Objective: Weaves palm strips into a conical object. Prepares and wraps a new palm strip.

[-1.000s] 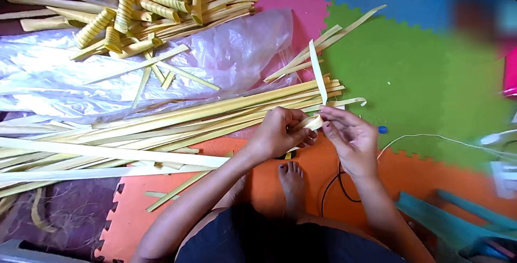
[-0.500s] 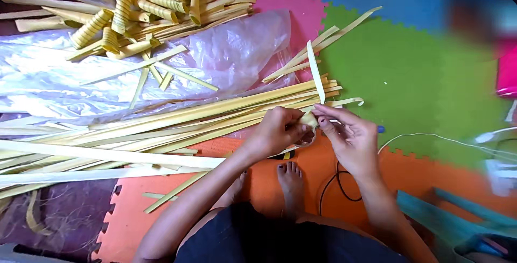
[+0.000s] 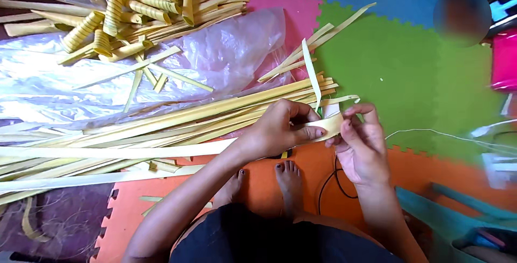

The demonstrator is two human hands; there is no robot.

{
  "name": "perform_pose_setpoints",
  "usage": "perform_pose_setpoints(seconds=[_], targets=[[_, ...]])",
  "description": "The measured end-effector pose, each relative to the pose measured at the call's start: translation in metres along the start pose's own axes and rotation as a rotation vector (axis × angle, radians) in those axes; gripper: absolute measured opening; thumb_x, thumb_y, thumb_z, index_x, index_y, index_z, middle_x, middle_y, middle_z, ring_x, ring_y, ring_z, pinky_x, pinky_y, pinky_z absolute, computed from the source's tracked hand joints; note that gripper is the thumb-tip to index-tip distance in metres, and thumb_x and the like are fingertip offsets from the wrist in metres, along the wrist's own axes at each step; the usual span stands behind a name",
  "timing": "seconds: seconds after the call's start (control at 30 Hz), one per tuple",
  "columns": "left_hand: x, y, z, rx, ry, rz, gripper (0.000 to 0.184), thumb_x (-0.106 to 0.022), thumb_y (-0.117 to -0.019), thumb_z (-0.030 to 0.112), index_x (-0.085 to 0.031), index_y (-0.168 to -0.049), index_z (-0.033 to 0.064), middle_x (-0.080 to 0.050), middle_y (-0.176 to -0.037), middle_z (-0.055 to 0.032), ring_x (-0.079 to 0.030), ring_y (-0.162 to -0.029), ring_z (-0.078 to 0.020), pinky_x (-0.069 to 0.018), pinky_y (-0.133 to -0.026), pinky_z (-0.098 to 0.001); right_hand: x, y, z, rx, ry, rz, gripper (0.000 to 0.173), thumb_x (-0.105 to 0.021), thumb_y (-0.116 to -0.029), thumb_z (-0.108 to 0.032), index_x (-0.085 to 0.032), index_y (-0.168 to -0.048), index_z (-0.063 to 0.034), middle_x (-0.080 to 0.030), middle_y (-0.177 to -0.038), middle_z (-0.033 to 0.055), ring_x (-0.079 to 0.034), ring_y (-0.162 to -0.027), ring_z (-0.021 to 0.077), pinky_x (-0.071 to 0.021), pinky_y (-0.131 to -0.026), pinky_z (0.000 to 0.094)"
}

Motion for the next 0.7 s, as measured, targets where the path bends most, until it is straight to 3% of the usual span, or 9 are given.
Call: perform_pose_setpoints(seconds=[0.1, 0.2, 0.3, 0.37, 0.43, 0.5, 0.6, 0.67, 0.7], targets=[[-0.005, -0.005, 0.015, -0.092, -0.097, 0.0, 0.012, -0.075, -0.0897, 0.002, -0.069, -0.1, 0.0009, -0.069, -0.085, -0.0053, -0.066, -0.072, -0.0087, -0.0576, -0.065, -0.0223, -0.004, 0.003, 0.01, -0.309, -0.431, 0.057, 0.013, -0.058, -0.1023, -0.014, -0.071, -0.103, -0.0181, -0.071, -0.083, -0.0025, -0.065, -0.064, -0.0013, -0.0568, -0.063, 0.0128], [-0.012, -0.011, 0.016, -0.109, -0.244, 0.085, 0.016, -0.077, -0.0905, 0.011, -0.065, -0.098, 0.0039, -0.06, -0.089, -0.0055, -0.062, -0.073, -0.0101, -0.0555, -0.062, -0.0232, -0.008, 0.012, 0.022, -0.482, -0.679, 0.047, 0.016, -0.055, -0.0966, -0.006, -0.071, -0.098, -0.0093, -0.066, -0.073, -0.0007, -0.061, -0.058, -0.002, -0.0526, -0.057, 0.0102], [-0.015, -0.015, 0.013, -0.061, -0.255, 0.134, 0.014, -0.076, -0.0923, 0.015, -0.066, -0.093, 0.0053, -0.064, -0.072, -0.0021, -0.061, -0.059, -0.0079, -0.0518, -0.052, -0.0234, -0.009, 0.021, 0.022, -0.444, -0.426, 0.091, 0.028, -0.047, -0.1058, -0.019, -0.071, -0.091, -0.0136, -0.068, -0.075, -0.002, -0.061, -0.059, -0.0014, -0.0521, -0.056, 0.0119], [-0.016, -0.016, 0.012, -0.052, -0.244, 0.122, 0.013, -0.075, -0.0932, 0.014, -0.066, -0.091, 0.0042, -0.062, -0.069, -0.0018, -0.06, -0.057, -0.0074, -0.051, -0.051, -0.0227, -0.002, 0.023, 0.02, -0.315, -0.212, 0.145, 0.029, -0.048, -0.1077, -0.03, -0.071, -0.099, -0.0175, -0.073, -0.085, -0.0016, -0.067, -0.068, 0.0031, -0.0578, -0.066, 0.0181], [-0.016, -0.017, 0.009, -0.035, -0.222, 0.093, 0.015, -0.078, -0.0909, 0.013, -0.067, -0.092, 0.003, -0.064, -0.071, -0.003, -0.061, -0.058, -0.0079, -0.0521, -0.052, -0.0228, 0.002, 0.023, 0.018, -0.234, -0.163, 0.181, 0.028, -0.056, -0.103, -0.042, -0.069, -0.106, -0.018, -0.073, -0.091, 0.0004, -0.069, -0.073, 0.0064, -0.0597, -0.068, 0.0213], [-0.016, -0.016, 0.006, -0.011, -0.152, 0.008, 0.021, -0.082, -0.0859, 0.007, -0.067, -0.101, 0.0012, -0.068, -0.081, -0.0055, -0.067, -0.067, -0.0094, -0.058, -0.06, -0.0242, 0.003, 0.022, 0.018, -0.25, -0.203, 0.216, 0.016, -0.049, -0.1078, -0.025, -0.063, -0.104, -0.0173, -0.071, -0.088, 0.0007, -0.067, -0.068, 0.0037, -0.0579, -0.063, 0.017], [-0.016, -0.015, 0.001, -0.052, -0.194, -0.051, 0.03, -0.081, -0.0844, 0.004, -0.068, -0.111, 0.002, -0.071, -0.096, -0.0069, -0.07, -0.079, -0.0106, -0.0607, -0.07, -0.0256, 0.002, 0.024, 0.023, -0.398, -0.309, 0.268, 0.031, -0.032, -0.1066, -0.006, -0.062, -0.104, -0.0119, -0.066, -0.077, -0.001, -0.059, -0.056, -0.0015, -0.0514, -0.054, 0.011], [-0.016, -0.016, -0.002, -0.081, -0.306, 0.017, 0.025, -0.082, -0.0854, 0.01, -0.071, -0.107, 0.0029, -0.064, -0.096, -0.0086, -0.064, -0.078, -0.0134, -0.056, -0.067, -0.0265, -0.003, 0.029, 0.027, -0.412, -0.301, 0.258, 0.033, -0.031, -0.1076, -0.01, -0.064, -0.102, -0.0105, -0.068, -0.075, 0.0001, -0.061, -0.056, 0.0002, -0.0528, -0.054, 0.0127], [-0.016, -0.017, -0.005, -0.078, -0.342, 0.046, 0.023, -0.082, -0.0866, 0.013, -0.071, -0.104, 0.0026, -0.062, -0.094, -0.0094, -0.062, -0.075, -0.014, -0.0545, -0.065, -0.0266, -0.005, 0.031, 0.029, -0.394, -0.262, 0.235, 0.034, -0.031, -0.1112, -0.021, -0.063, -0.104, -0.0114, -0.07, -0.077, 0.0005, -0.064, -0.059, 0.0018, -0.0552, -0.056, 0.0147]])
Point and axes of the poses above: each hand's wrist, its own y-axis away from the middle knuckle, its own x-axis out of the back of the hand, z = x × y, the point moved 5 cm from there along -y, towards the middle knuckle
